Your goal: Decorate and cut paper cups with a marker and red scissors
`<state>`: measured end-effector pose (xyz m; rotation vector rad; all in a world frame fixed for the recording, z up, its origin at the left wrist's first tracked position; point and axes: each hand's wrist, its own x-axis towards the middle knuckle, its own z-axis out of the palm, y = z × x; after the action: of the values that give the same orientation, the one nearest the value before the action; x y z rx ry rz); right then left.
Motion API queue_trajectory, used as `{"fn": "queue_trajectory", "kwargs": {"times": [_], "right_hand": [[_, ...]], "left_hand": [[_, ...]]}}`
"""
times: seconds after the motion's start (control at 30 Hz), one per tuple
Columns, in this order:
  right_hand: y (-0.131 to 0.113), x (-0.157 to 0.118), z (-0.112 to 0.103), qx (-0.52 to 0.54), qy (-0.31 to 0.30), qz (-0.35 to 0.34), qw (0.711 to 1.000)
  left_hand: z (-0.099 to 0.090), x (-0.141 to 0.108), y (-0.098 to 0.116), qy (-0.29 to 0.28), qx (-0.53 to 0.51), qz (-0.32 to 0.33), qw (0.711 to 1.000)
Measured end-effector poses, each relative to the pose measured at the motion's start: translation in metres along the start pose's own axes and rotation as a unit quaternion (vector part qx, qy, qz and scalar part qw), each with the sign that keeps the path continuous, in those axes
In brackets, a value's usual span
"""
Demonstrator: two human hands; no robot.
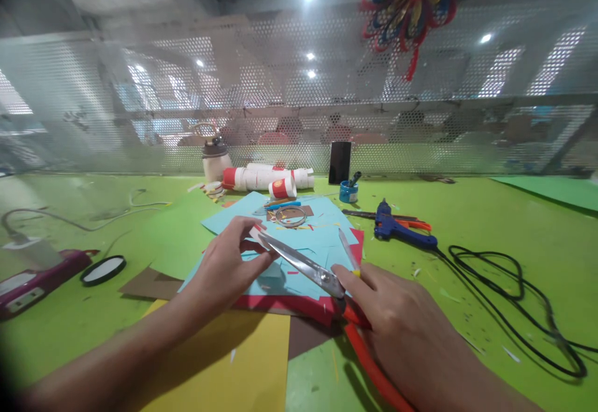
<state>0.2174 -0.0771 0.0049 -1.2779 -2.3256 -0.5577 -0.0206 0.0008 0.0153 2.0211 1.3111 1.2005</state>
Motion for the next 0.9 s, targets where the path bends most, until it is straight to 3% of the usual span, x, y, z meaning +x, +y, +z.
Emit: {"fn": "queue_trajectory", "kwargs": {"times": [0.77,0.9], "right_hand": [[0.0034,0.0004,0.0014,-0.006,0.006,-0.01,1.0],[0.0023,0.001,-0.0009,0.019,-0.016,0.008,1.0]], "left_hand": [[-0.0006,-0.0003,-0.0004,-0.014,0.006,-0.007,1.0],[-0.0019,0.0,0.0014,-0.013,0.014,0.0,1.0]]}}
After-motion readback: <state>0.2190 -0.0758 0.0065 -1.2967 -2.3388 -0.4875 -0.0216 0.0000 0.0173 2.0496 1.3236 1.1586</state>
